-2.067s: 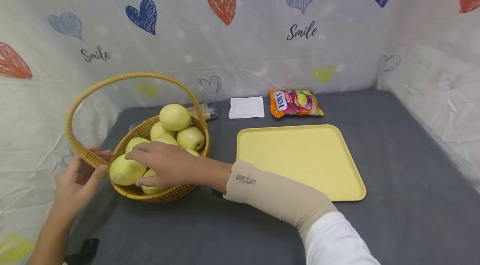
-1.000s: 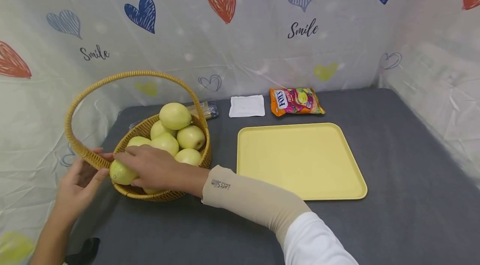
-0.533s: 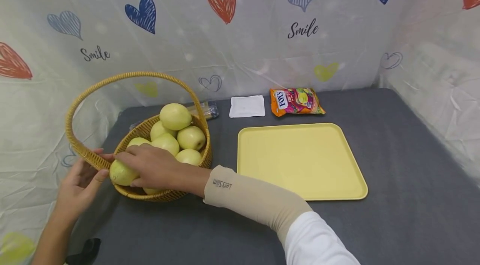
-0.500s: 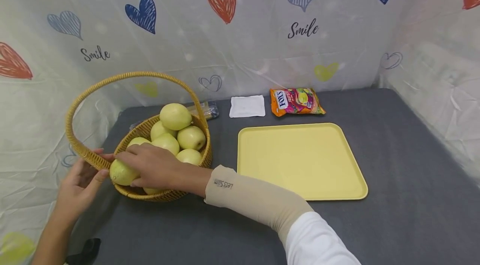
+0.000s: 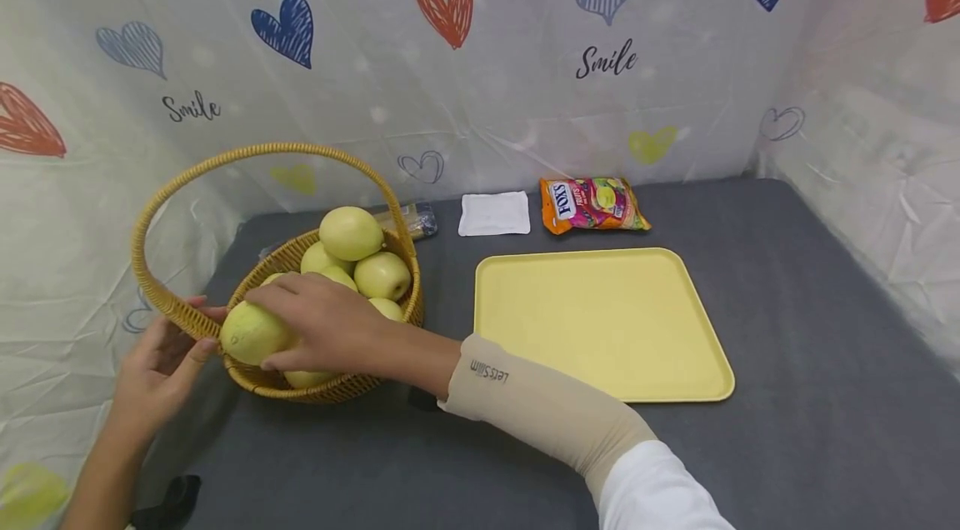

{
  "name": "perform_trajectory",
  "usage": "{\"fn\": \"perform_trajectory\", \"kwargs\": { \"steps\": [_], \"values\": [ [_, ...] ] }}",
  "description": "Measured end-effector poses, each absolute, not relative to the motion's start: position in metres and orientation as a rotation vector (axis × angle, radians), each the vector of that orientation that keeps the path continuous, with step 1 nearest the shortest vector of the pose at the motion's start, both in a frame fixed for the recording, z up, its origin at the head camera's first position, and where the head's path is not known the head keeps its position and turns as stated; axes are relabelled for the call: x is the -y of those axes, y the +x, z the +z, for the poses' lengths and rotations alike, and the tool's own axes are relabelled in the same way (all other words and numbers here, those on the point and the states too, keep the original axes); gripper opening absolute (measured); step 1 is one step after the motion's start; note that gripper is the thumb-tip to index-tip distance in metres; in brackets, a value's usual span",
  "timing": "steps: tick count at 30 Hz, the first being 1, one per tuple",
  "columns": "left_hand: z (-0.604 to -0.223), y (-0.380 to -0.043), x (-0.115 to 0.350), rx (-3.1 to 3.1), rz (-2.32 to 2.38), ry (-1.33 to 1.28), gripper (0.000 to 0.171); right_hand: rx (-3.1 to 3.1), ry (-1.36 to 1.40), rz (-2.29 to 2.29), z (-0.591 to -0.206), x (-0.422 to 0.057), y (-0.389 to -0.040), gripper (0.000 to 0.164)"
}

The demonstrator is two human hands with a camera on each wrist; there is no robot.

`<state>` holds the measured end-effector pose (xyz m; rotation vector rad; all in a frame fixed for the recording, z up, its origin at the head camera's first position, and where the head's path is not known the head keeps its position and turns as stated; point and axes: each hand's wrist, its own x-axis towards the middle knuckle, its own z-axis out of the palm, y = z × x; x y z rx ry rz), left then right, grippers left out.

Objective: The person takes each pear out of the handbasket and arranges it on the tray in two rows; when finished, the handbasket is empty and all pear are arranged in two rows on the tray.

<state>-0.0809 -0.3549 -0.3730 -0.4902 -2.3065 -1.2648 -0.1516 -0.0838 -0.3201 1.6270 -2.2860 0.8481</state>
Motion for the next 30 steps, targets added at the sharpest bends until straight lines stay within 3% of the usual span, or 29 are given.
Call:
{"fn": "perform_trajectory", "kwargs": {
  "steps": [13, 18, 30],
  "values": [
    [-0.375, -0.083, 0.356, 2.233, -1.25, -0.572, 0.058, 2.304, 1.528, 1.046, -0.322, 0.039, -0.147, 0.067],
    [-0.374, -0.082, 0.356, 2.304, -1.237, -0.495, 0.059, 2.302, 1.446, 1.152, -0.323, 0.019, -0.147, 0.065],
    [-0.374, -0.082, 0.355, 2.276, -1.219, -0.541, 0.056, 2.382, 1.247, 1.388, -0.325, -0.031, -0.163, 0.065]
  ]
}}
